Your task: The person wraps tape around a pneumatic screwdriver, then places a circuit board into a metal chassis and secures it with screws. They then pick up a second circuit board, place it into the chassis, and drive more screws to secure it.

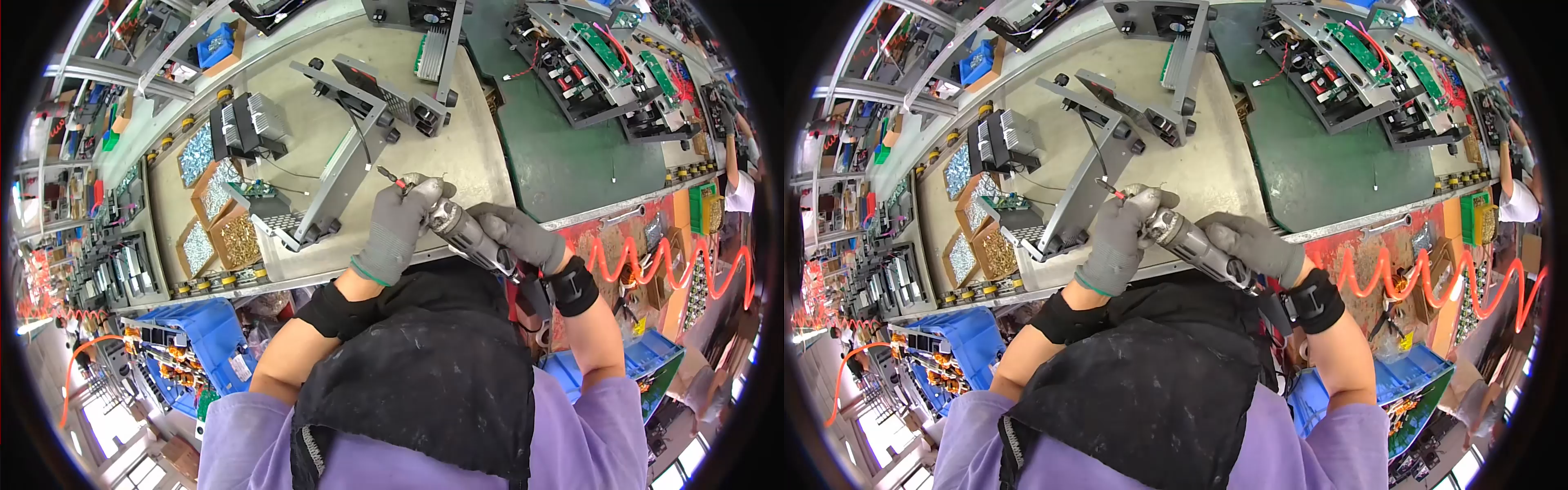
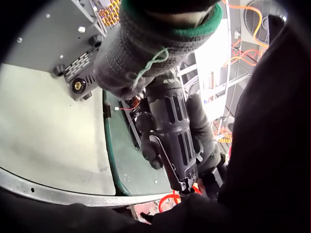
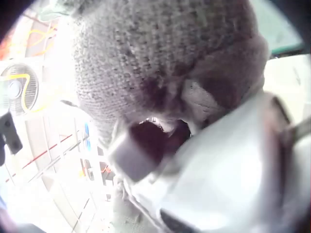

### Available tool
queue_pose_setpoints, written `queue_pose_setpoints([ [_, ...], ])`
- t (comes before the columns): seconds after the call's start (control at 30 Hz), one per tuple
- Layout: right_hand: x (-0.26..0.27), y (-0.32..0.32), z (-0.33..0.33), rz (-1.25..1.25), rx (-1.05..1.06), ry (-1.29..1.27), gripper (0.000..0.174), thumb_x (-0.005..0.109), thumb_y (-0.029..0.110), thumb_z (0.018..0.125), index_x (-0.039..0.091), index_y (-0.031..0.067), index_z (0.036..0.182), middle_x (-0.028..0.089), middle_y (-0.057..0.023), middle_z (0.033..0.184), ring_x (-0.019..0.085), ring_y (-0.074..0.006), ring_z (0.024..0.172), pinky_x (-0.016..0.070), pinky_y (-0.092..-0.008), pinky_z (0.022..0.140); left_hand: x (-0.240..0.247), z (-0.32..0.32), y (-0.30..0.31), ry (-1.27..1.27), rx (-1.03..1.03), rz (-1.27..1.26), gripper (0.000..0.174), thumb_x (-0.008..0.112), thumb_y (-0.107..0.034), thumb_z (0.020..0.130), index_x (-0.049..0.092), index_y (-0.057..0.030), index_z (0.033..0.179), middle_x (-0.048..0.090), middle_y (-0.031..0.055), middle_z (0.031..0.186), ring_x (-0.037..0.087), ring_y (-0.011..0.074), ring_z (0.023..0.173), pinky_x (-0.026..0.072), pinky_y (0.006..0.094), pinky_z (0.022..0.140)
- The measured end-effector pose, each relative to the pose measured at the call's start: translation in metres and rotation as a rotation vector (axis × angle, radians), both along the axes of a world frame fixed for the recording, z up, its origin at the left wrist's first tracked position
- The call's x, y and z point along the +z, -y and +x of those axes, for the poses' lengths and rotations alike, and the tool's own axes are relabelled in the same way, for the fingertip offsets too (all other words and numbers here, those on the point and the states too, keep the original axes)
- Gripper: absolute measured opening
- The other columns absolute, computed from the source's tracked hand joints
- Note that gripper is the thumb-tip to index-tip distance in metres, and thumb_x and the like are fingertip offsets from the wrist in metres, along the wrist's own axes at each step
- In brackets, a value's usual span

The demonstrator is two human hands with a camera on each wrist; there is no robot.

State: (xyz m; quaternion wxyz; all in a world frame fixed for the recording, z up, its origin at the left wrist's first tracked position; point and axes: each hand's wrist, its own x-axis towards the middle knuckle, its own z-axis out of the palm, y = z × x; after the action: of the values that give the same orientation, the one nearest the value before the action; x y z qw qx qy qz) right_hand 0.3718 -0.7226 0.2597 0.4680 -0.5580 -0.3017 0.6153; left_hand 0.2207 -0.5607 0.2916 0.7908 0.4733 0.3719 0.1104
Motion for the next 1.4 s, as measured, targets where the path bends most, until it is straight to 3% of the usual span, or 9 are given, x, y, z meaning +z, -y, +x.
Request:
queue_pose_setpoints([
  [0.1,0.039,-0.014,-0.026,-0.067,-0.016,0.11,0.058,0.066,0.045,0.087,0.054,0.0009,0.122,0.065,-0.0105,0.101,0.061,-0.0194,0.092,0.0489,-0.0334,0.083,0.009,0.001,0.0,-0.003,0.011,-0.02,0.031,0.056,-0.026,0.094,0.066,0.0029,0.101,0.061,0.0017,0.077,0.047,0.0055,0.056,0.034,0.0204,0.048],
  [0.17,0.061,-0.02,-0.047,-0.195,-0.017,0.777,0.055,0.074,0.039,0.081,0.054,-0.0001,0.116,0.064,-0.0105,0.091,0.062,-0.0205,0.083,0.049,-0.0336,0.077,0.013,-0.004,-0.002,-0.041,0.014,-0.045,0.032,0.056,-0.026,0.094,0.066,0.0028,0.105,0.061,0.0015,0.079,0.047,0.0054,0.058,0.035,0.0201,0.05],
  [0.37,0.06,-0.013,-0.043,-0.188,-0.078,0.397,0.049,0.077,0.031,0.075,0.053,0.0027,0.108,0.066,-0.0179,0.092,0.065,-0.037,0.083,0.0501,-0.0407,0.07,0.013,-0.012,-0.017,0.119,-0.406,0.116,0.046,0.067,-0.022,0.088,0.054,0.0033,0.124,0.06,0.0002,0.099,0.053,0.006,0.083,0.0434,0.0219,0.068],
  [0.53,0.058,-0.023,-0.064,-0.24,-0.128,1.205,0.045,0.075,0.024,0.076,0.054,0.0036,0.109,0.064,-0.018,0.093,0.063,-0.0365,0.085,0.0489,-0.0403,0.072,0.005,0.0,-0.006,-0.194,-0.254,0.145,0.039,0.072,-0.022,0.085,0.059,0.0003,0.115,0.064,0.0055,0.101,0.06,0.0111,0.091,0.0486,0.0264,0.079],
  [0.73,0.066,-0.015,-0.035,-0.181,-0.019,0.567,0.044,0.073,0.03,0.077,0.051,0.0061,0.107,0.064,-0.0176,0.091,0.064,-0.038,0.082,0.0497,-0.0447,0.07,0.01,-0.006,-0.016,0.061,-0.384,-0.105,0.034,0.07,-0.028,0.087,0.063,0.0023,0.101,0.067,0.0079,0.091,0.061,0.0131,0.085,0.0485,0.0286,0.077],
  [0.83,0.067,-0.023,-0.052,-0.265,-0.052,1.039,0.044,0.073,0.031,0.077,0.053,0.0058,0.106,0.065,-0.0166,0.091,0.064,-0.0375,0.081,0.0496,-0.0445,0.07,0.022,0.001,-0.007,0.006,-0.31,-0.065,0.036,0.069,-0.03,0.087,0.063,0.0022,0.103,0.067,0.0072,0.094,0.06,0.013,0.085,0.047,0.0275,0.077],
  [0.93,0.058,-0.028,-0.058,-0.277,-0.062,1.152,0.047,0.075,0.034,0.076,0.054,0.0048,0.106,0.066,-0.0165,0.091,0.064,-0.0374,0.08,0.0492,-0.044,0.07,0.024,0.008,-0.008,-0.321,-0.288,0.085,0.035,0.068,-0.031,0.088,0.064,0.0008,0.103,0.066,0.0055,0.094,0.06,0.0125,0.086,0.0468,0.0273,0.076],
  [1.13,0.06,-0.019,-0.028,-0.187,0.029,0.411,0.047,0.075,0.029,0.078,0.053,0.0,0.109,0.066,-0.0193,0.091,0.064,-0.0384,0.083,0.0506,-0.041,0.074,0.003,-0.005,-0.012,-0.106,-0.39,0.04,0.03,0.069,-0.028,0.088,0.063,-0.0004,0.098,0.064,0.0052,0.085,0.059,0.0121,0.076,0.0488,0.0276,0.068],
  [1.4,0.047,-0.03,-0.052,-0.17,0.007,0.73,0.048,0.073,0.028,0.079,0.051,-0.0004,0.111,0.066,-0.0246,0.085,0.065,-0.0426,0.082,0.0508,-0.0455,0.072,-0.016,-0.001,0.004,-0.014,-0.126,0.242,0.02,0.066,-0.02,0.085,0.064,-0.0001,0.086,0.061,0.0032,0.073,0.055,0.01,0.067,0.0453,0.0265,0.061],
])
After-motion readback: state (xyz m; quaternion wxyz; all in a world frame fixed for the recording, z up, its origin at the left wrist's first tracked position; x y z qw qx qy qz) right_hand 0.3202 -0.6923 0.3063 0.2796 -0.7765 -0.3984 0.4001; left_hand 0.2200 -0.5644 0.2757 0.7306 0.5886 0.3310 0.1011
